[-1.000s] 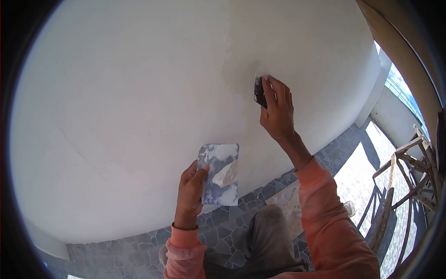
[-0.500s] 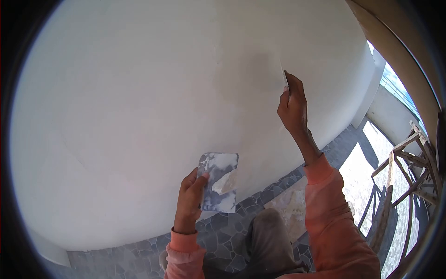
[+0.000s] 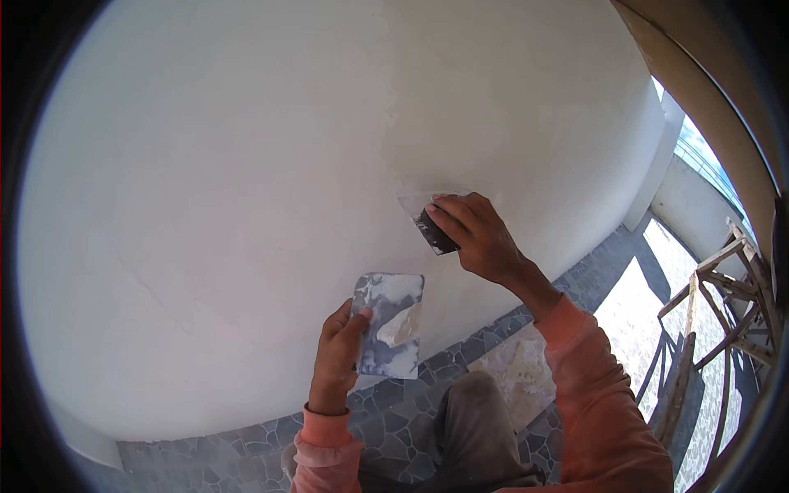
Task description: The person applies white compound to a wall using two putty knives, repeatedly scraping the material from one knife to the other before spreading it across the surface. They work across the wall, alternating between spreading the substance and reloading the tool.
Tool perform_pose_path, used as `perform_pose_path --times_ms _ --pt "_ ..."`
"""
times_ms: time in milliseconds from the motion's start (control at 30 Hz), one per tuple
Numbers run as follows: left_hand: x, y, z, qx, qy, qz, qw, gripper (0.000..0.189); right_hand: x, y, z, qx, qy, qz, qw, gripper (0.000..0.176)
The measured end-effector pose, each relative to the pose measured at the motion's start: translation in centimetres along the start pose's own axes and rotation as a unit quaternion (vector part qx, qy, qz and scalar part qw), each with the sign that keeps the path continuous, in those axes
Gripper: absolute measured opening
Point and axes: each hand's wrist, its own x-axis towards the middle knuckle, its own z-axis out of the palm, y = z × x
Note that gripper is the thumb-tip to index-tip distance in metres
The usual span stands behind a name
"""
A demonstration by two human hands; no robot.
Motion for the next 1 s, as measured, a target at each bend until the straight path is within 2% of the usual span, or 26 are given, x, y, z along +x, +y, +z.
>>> perform_pose_path --times_ms 67,133,167,200,300,433,500,533,600,633,700,767,833,867,1000 --pt "0.0 -0.2 -0.1 0.004 -0.005 0.003 1.0 0.031 -0.3 -0.6 -1.4 0.1 0.014 0.064 0.993 0.042" --pt "0.0 -0.1 0.2 -0.003 0.007 0.002 1.0 0.032 -0.6 -1.4 -3.3 0.249 -0.022 0.269 0.93 0.033" --pt "-0.1 -0.2 0.3 -0.006 0.013 -0.002 1.0 0.032 -0.7 -1.9 -4.1 0.317 -0.042 0.368 0.873 0.03" --pt "-0.1 -0.2 0.4 -0.019 0.012 0.001 1.0 0.032 -0.7 -2.3 -4.6 0.332 -0.025 0.37 0.867 0.023" --pt "-0.3 -0.5 0.7 -0.054 0.012 0.011 0.998 0.033 -1.6 -2.8 -4.6 0.405 -0.02 0.418 0.813 0.019" --pt "-0.7 -0.7 1.1 -0.099 0.002 0.008 0.995 0.034 -2.6 -5.4 -5.0 0.453 0.001 0.423 0.785 0.014" --pt "-0.7 -0.8 1.3 -0.127 0.0 0.001 0.992 0.035 -2.5 -7.7 -5.9 0.421 -0.017 0.368 0.829 0.016" --pt "-0.6 -0.8 1.4 -0.142 0.002 -0.004 0.99 0.036 -2.7 -8.3 -6.4 0.371 -0.058 0.308 0.874 0.03" --pt "-0.6 -1.0 1.2 -0.175 0.001 -0.013 0.984 0.037 -2.0 -10.0 -5.6 0.371 -0.017 0.142 0.918 0.059" --pt "-0.6 -1.0 1.2 -0.193 -0.004 -0.016 0.981 0.037 -2.1 -10.3 -5.1 0.355 -0.018 0.068 0.932 0.066" --pt "-0.8 -1.0 1.1 -0.221 -0.013 -0.025 0.975 0.037 -2.9 -11.5 -4.1 0.337 -0.043 0.023 0.94 0.077" --pt "-0.8 -0.9 1.1 -0.24 -0.024 -0.034 0.97 0.037 -3.9 -11.9 -2.9 0.287 -0.045 -0.006 0.957 0.073" --pt "-0.3 -2.0 1.2 -0.211 -0.015 -0.007 0.977 0.037 -5.4 -11.3 -2.0 0.241 -0.053 -0.02 0.969 0.068" --pt "0.0 -2.3 1.1 -0.196 -0.009 0.007 0.981 0.036 -5.8 -11.0 -1.9 0.229 -0.057 -0.015 0.972 0.059" --pt "0.0 -2.5 0.8 -0.146 0.005 0.017 0.989 0.037 -7.4 -7.7 -1.6 0.16 -0.085 -0.025 0.983 0.054"
